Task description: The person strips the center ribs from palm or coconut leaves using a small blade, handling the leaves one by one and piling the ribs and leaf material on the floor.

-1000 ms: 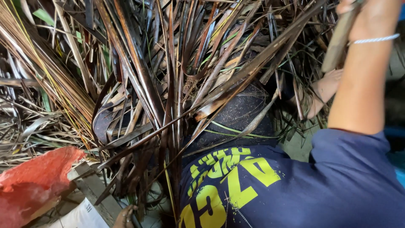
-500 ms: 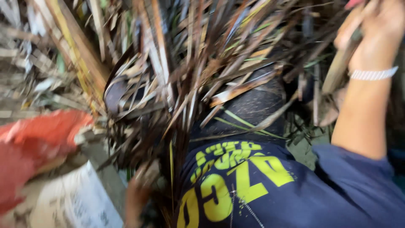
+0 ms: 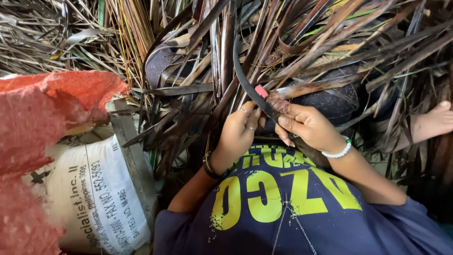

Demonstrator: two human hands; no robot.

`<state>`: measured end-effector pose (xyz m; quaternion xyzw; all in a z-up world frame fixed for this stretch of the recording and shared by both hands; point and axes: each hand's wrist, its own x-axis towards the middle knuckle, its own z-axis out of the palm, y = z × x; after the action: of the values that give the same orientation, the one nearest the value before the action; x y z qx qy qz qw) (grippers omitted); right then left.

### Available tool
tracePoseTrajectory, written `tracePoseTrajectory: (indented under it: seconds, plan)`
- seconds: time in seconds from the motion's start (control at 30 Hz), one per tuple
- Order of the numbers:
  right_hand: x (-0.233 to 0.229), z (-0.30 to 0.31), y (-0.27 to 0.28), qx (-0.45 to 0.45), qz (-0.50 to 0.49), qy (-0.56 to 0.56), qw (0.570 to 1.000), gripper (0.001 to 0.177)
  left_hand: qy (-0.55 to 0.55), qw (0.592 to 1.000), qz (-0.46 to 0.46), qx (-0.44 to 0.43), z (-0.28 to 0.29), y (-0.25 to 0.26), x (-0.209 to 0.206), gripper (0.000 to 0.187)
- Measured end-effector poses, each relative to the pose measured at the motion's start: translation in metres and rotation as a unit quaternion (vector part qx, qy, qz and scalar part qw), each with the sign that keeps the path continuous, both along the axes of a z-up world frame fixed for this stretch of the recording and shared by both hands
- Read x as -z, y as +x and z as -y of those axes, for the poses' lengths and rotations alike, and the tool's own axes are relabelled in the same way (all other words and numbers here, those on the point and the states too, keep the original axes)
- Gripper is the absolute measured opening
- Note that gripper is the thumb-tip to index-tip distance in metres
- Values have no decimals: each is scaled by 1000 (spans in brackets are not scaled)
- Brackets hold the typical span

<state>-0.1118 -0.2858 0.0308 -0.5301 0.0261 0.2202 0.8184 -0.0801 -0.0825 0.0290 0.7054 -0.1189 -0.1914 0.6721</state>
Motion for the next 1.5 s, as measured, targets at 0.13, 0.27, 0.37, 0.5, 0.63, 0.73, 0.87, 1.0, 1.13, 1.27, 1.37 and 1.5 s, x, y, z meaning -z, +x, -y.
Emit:
tracePoseTrajectory:
  seconds: [0.13, 0.27, 0.37, 0.5, 0.63, 0.73, 0.87, 1.0, 1.13, 1.27, 1.37, 1.5]
  plan:
    - [-13, -8, 11, 34, 23, 34, 999, 15, 55, 997, 40, -35, -1, 7, -9, 22]
    - [-28, -17, 19, 63, 9, 65, 996, 13, 122, 979, 147, -70, -3, 7, -11, 12]
    - [-23, -19, 17, 72, 6, 69, 995, 14, 136, 961, 229, -77, 0, 9, -18, 14]
    - [-25, -19, 15, 78, 4, 45, 996, 14, 188, 932, 301, -73, -4, 7, 1, 19]
    - [-8, -17, 11, 80, -1, 38, 996, 14, 243, 881, 400, -68, -3, 14, -7, 22]
    - [10, -19, 3, 90, -11, 47, 995, 14, 247, 866, 427, -79, 0, 18, -11, 21]
    - [21, -23, 1, 114, -16, 52, 992, 14, 245, 858, 442, -92, -1, 18, -7, 19]
    - [8, -22, 9, 126, -11, 45, 991, 13, 230, 862, 442, -96, 1, 21, -18, 20]
    - [-20, 0, 34, 157, 2, 5, 988, 17, 208, 890, 392, -102, 0, 22, -30, 21]
    - [8, 42, 37, 126, -28, 61, 990, 25, 136, 965, 202, -94, -6, 15, -30, 18]
    - [-36, 19, 51, -9, -38, 137, 990, 42, 189, 967, 171, -27, -15, 8, -14, 24]
    - [5, -8, 17, 70, -31, 124, 989, 27, 165, 944, 275, -73, -3, 13, -17, 18]
